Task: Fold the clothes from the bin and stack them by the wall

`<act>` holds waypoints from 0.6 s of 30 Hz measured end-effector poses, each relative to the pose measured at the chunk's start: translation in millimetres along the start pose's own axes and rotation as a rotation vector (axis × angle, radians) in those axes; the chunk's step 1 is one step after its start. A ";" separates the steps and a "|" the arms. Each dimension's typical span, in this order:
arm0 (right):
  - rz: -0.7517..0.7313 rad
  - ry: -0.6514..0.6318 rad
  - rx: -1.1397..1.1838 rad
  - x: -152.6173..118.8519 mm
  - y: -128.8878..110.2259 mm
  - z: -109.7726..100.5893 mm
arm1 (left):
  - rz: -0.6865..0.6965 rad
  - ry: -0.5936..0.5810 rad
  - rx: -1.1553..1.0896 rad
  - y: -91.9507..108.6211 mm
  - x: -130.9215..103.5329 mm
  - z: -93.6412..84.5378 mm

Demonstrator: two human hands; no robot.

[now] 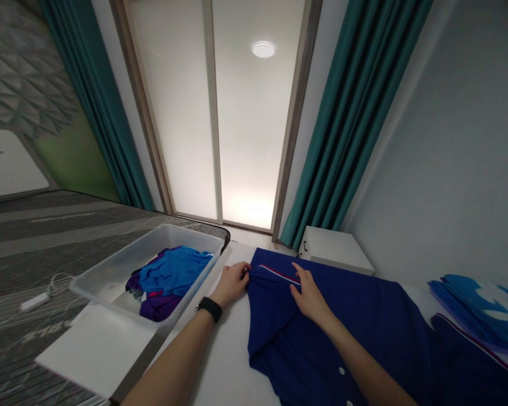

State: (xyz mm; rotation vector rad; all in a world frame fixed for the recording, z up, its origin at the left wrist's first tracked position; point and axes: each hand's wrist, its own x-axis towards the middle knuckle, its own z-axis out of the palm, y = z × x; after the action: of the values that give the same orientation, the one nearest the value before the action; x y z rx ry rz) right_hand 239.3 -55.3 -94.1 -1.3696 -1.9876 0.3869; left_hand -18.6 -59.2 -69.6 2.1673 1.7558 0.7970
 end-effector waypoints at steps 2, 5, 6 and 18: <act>-0.006 0.008 -0.041 -10.1 -7.3 -7.4 | 0.008 0.024 0.031 6.5 -1.7 -3.6; -0.055 -0.013 -0.066 -29.1 -26.1 -22.9 | 0.016 0.043 0.072 24.3 -10.6 -13.0; -0.067 0.004 -0.062 -36.1 -33.5 -28.5 | 0.026 0.033 0.086 31.6 -16.6 -16.6; -0.220 -0.402 -0.112 -101.6 -71.5 -38.4 | 0.166 -0.260 0.253 67.7 -126.4 -33.5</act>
State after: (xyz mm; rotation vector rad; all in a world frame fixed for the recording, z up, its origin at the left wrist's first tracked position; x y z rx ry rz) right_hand 236.6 -181.1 -61.4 -1.1899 -2.4956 0.4836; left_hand 2.6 -202.0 -40.7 2.4732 1.6357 0.3172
